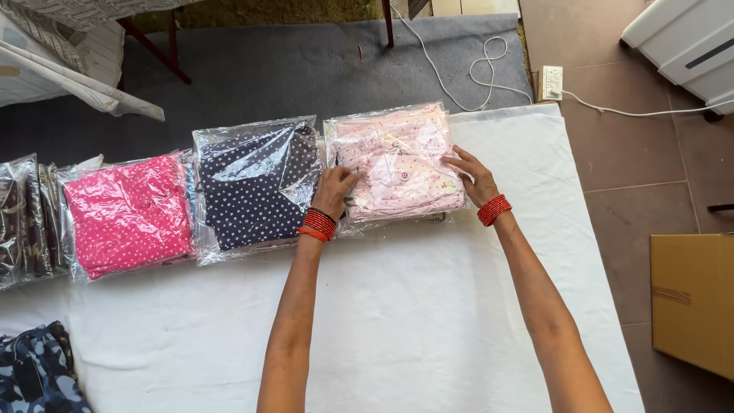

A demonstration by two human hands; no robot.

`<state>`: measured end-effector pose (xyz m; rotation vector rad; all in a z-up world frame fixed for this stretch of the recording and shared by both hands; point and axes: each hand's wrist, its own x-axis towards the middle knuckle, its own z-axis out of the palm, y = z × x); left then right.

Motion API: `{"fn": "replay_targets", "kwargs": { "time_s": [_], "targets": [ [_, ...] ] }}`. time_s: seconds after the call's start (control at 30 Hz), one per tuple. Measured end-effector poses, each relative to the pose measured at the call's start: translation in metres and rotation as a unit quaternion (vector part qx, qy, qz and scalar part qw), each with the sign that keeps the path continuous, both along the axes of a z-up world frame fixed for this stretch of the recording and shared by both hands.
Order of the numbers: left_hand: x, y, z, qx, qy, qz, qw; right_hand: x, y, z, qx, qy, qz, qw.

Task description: The person folds a pink polka-dotted garment and a white garment with pink flamingo patterns on a white table. They then fold a yellow garment with small colorful patterns. The person places the folded items on the table alongside other packaged clothes.

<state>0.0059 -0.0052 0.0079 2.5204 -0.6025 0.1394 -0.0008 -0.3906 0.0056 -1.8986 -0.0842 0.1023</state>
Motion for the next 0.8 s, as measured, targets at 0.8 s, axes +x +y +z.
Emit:
{"fn": "replay_targets", "kwargs": {
  "time_s": [0.8],
  "targets": [
    [0.076, -0.040, -0.093, -0.301, 0.219, 0.375, 0.849, 0.075, -0.001, -0.099, -0.194, 0.000, -0.151, 0.969]
  ]
}}
